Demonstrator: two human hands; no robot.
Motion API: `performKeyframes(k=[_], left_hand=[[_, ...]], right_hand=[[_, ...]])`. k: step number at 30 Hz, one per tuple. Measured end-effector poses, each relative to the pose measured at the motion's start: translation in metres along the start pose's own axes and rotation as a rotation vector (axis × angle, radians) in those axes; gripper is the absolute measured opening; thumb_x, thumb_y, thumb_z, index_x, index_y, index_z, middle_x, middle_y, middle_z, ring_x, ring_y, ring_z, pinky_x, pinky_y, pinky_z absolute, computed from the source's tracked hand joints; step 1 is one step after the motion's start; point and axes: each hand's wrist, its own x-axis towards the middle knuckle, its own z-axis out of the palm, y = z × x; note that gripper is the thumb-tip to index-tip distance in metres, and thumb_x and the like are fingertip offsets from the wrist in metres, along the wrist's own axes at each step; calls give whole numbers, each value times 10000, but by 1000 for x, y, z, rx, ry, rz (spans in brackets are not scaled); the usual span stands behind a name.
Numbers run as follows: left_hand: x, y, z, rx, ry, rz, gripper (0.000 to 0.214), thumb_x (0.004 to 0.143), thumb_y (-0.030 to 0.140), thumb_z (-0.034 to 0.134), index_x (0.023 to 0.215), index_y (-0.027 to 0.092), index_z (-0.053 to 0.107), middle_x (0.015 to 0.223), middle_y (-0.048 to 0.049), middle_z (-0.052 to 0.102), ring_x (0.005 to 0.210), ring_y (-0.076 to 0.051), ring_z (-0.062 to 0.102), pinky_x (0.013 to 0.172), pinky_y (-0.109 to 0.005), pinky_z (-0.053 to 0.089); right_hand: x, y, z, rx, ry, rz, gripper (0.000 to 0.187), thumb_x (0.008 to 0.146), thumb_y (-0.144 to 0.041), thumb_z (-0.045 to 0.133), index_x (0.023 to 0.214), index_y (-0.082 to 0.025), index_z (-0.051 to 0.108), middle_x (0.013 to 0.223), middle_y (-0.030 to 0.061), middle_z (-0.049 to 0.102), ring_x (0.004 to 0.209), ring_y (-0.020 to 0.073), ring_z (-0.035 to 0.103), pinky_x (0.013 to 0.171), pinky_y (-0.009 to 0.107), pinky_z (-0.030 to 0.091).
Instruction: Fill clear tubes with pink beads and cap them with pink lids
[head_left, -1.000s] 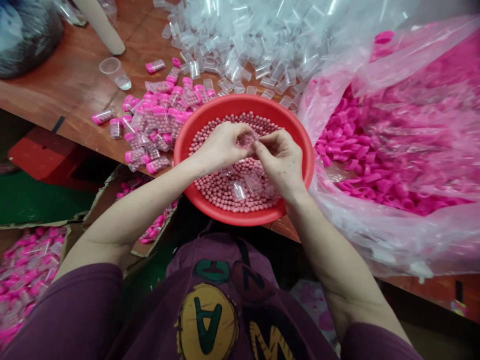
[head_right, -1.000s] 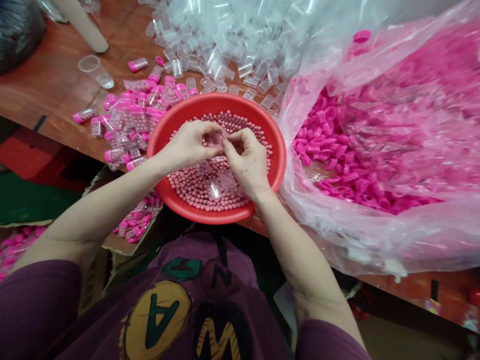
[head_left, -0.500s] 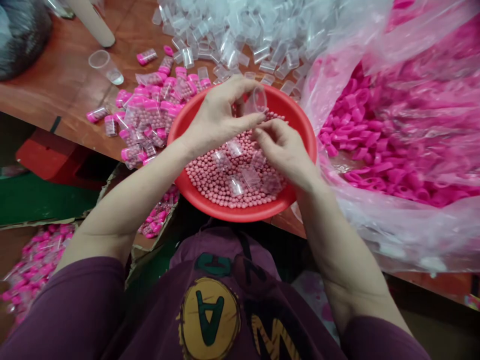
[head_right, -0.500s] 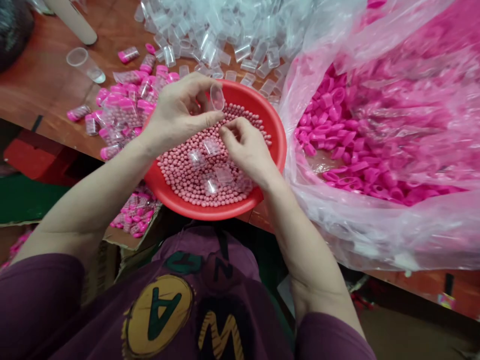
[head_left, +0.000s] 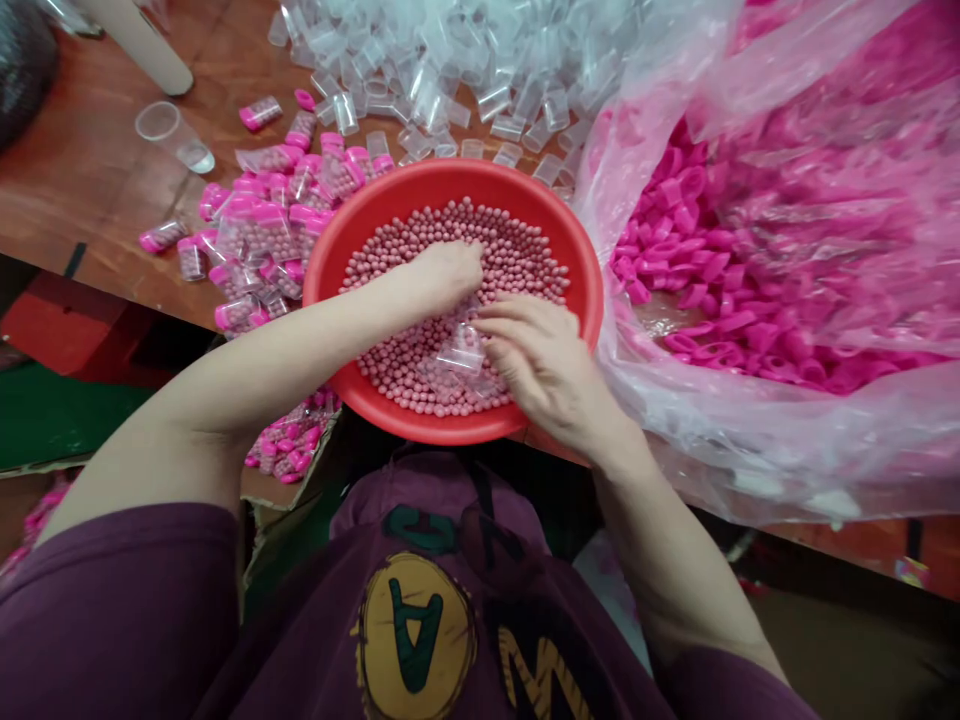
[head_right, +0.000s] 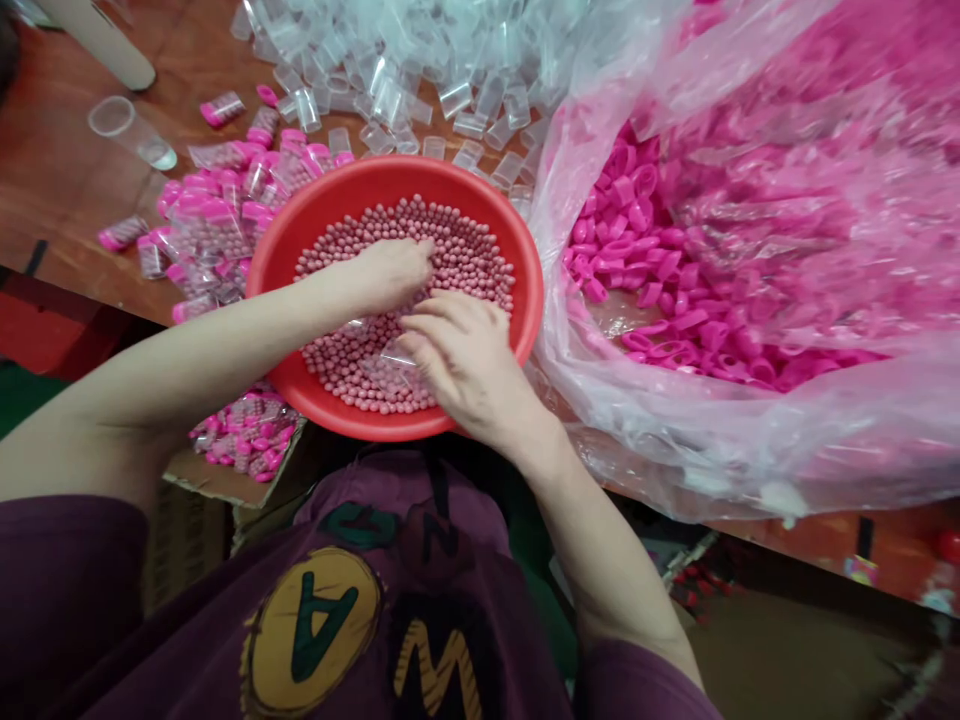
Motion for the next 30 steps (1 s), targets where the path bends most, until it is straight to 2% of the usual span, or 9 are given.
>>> performKeyframes(k=[4,7,10,13,16,20,23,26,30], left_hand=[[17,4,-1,-311,72,49,376,950,97,666,1275,36,845,1372,-234,780,1285,-345,765,1180,-424,576],[1,0,-6,-712,160,54,428,963,179,724,1379,128,812,1382,-134,804,1293,-268,760,1194,-401,583],[-29,5,-11,-1113,143,71,404,1014,226,702,1405,183,791,1371,-112,823,1264,-227,774,1139,-396,625],[-56,17,-15,-1375,132,23,346,1069,357,727,1371,205,796,1302,-129,842,1267,-243,795,1069,-417,673],[-71,26,-16,-1451,204,-59,430,1098,459,711,1457,227,762,1278,-134,853,1303,-255,810,1060,-445,700],[-77,27,-17,-1367,262,-86,545,1113,336,556,1627,204,681,1298,-137,856,1314,-267,823,1066,-482,715],[-77,23,-16,-1339,286,-93,565,1129,300,450,1620,154,688,1268,-138,855,1303,-287,829,1029,-489,718],[-77,21,-12,-1440,308,-105,519,1174,426,420,1447,155,767,1190,-131,855,1230,-284,846,981,-460,714],[-81,26,-4,-1508,328,-110,304,1019,452,635,1103,199,782,1042,-99,837,991,-234,833,861,-385,690]], right_hand=[[-20,31,-25,78,402,188,433,1232,-486,482,1234,-275,861,1281,106,886,1248,316,824,1149,536,629],[-19,45,-32,86,478,218,372,1200,-497,556,1203,-272,852,1213,97,895,1140,299,847,1080,503,662],[-3,45,-29,73,383,174,332,1170,-439,572,1241,-264,846,1253,115,889,1145,308,841,1078,504,670],[21,39,-25,-33,260,142,365,1166,-379,529,1306,-244,838,1299,145,873,1191,336,823,1102,527,657],[38,35,-19,-292,27,125,406,1148,-280,479,1288,-179,846,1301,218,850,1187,381,803,1080,549,648],[45,36,-7,-707,-288,97,392,1064,-134,499,1163,-109,878,1165,277,844,1093,416,801,909,526,664],[44,35,1,-808,-318,110,405,1038,-70,500,1128,-105,893,1094,267,838,1024,383,822,814,462,648],[44,30,6,-804,-335,168,409,1071,-89,481,1160,-81,880,1145,278,827,1036,399,836,812,470,648],[38,22,9,-703,-278,182,426,1134,-168,431,1228,-95,840,1250,275,814,1105,413,815,920,527,665]])
